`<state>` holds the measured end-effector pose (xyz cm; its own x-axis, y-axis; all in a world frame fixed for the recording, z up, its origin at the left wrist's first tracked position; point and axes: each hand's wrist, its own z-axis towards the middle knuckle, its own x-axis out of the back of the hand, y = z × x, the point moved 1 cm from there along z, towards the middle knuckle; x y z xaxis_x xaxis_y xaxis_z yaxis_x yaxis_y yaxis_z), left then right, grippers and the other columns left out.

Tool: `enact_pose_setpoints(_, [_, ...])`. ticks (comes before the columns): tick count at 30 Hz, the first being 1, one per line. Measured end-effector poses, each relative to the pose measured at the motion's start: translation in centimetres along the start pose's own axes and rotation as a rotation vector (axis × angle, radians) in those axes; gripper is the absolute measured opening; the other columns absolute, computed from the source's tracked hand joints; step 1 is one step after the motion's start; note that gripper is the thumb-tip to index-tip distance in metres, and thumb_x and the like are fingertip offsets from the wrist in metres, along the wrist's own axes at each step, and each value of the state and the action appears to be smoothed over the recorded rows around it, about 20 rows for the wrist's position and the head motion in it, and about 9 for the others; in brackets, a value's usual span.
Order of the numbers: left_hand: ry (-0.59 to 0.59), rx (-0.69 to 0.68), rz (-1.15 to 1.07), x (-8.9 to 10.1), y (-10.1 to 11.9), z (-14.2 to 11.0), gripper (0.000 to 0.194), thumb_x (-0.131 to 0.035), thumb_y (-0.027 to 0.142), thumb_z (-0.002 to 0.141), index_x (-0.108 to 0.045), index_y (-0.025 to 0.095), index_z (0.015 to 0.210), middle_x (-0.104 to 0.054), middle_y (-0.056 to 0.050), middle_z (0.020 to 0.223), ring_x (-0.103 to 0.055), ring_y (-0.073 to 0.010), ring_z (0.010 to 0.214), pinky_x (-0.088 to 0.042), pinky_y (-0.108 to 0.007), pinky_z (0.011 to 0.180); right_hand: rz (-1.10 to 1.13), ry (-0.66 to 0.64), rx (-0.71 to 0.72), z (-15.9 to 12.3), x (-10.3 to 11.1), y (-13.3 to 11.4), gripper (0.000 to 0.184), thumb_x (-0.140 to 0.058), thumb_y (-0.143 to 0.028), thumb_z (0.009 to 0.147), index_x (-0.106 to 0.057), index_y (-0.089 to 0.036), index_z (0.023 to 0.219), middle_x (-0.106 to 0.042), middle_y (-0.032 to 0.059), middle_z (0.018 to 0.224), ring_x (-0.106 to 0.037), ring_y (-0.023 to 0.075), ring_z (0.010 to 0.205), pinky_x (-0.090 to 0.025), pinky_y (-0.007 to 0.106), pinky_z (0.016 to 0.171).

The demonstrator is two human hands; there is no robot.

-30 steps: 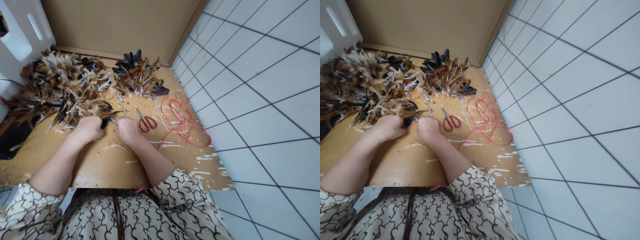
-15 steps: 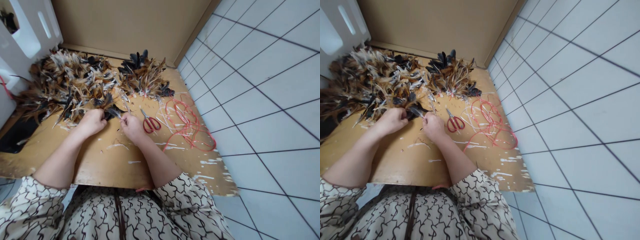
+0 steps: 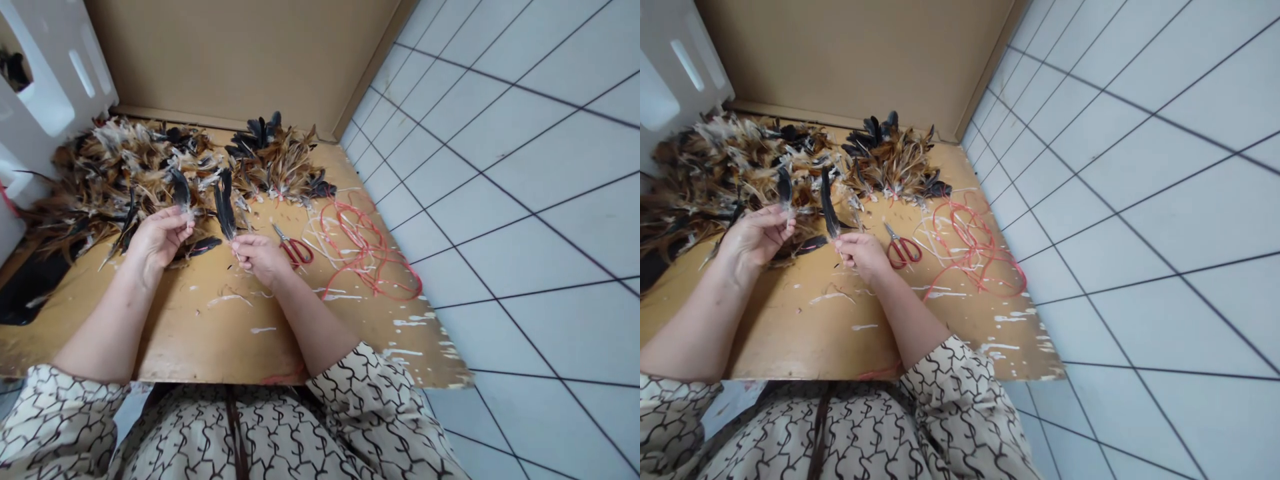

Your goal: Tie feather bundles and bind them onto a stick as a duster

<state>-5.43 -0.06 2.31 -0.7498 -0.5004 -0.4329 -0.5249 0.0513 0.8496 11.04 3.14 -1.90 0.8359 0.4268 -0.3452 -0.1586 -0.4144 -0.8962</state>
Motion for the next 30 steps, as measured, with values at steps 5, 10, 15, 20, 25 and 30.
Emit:
enact_pose_setpoints(5, [-0.148,0.088,0.04,-0.2,-1.0,-0.1,0.017,-0.059,-0.005,0.056,-0.057,0.012,0.056,-0.061,0.0,0.053,-0.056,-0.0074,0.047,-0.047,-0.017,0.048,0.086,-0.018,0.005,0.1,-0.2,0.2,0.018,-0.071,-0.023,0.051,-0.06,-0.012,0.061,-0.051,-0.0034,0.052,-0.034,0.0019,0.043,-0.017,0.017,0.039])
enact_pose_setpoints(10, [-0.285,0.113,0.154,-0.5,-2.4,-0.3,0.015,-0.071,0.001,0.048,-0.064,0.009,0.058,-0.063,-0.002,0.053,-0.055,-0.0073,0.046,-0.046,-0.019,0.05,0.125,-0.019,0.024,-0.2,-0.6,0.2,0.019,-0.072,-0.024,0.052,-0.06,-0.013,0.061,-0.053,-0.0029,0.054,-0.037,0.0025,0.045,-0.02,0.017,0.04])
enact_pose_setpoints(15, [-0.341,0.104,0.221,-0.8,-2.8,-0.9,0.021,-0.077,0.01,0.04,-0.068,0.01,0.059,-0.066,-0.003,0.055,-0.056,-0.0087,0.049,-0.044,-0.019,0.05,0.099,-0.017,0.026,-0.3,-0.8,0.7,0.021,-0.073,-0.027,0.05,-0.058,-0.015,0.058,-0.054,-0.0031,0.053,-0.038,0.0032,0.044,-0.021,0.017,0.04])
enact_pose_setpoints(20, [-0.34,0.065,0.3,-0.7,-2.9,-1.0,0.024,-0.08,0.017,0.036,-0.068,0.012,0.056,-0.065,-0.003,0.054,-0.056,-0.0096,0.048,-0.042,-0.02,0.049,0.014,-0.006,0.04,-0.3,-0.9,1.0,0.023,-0.072,-0.031,0.052,-0.057,-0.015,0.057,-0.052,-0.0041,0.051,-0.037,0.0034,0.044,-0.022,0.018,0.041])
enact_pose_setpoints(25, [-0.357,-0.036,0.381,-0.9,-3.3,-1.0,0.022,-0.079,0.026,0.041,-0.065,0.013,0.053,-0.062,-0.001,0.05,-0.051,-0.0089,0.048,-0.04,-0.022,0.05,-0.067,0.012,0.045,-0.4,-0.9,0.9,0.023,-0.07,-0.034,0.054,-0.057,-0.015,0.056,-0.051,-0.005,0.049,-0.037,0.0032,0.044,-0.024,0.018,0.042])
enact_pose_setpoints(30, [-0.431,-0.077,0.421,-1.3,-3.6,-1.3,0.02,-0.076,0.03,0.049,-0.064,0.015,0.052,-0.059,0.001,0.049,-0.047,-0.0082,0.047,-0.038,-0.022,0.05,-0.129,0.032,0.059,-0.5,-0.9,0.9,0.018,-0.066,-0.031,0.057,-0.058,-0.015,0.055,-0.052,-0.0044,0.05,-0.039,0.0036,0.044,-0.025,0.019,0.043])
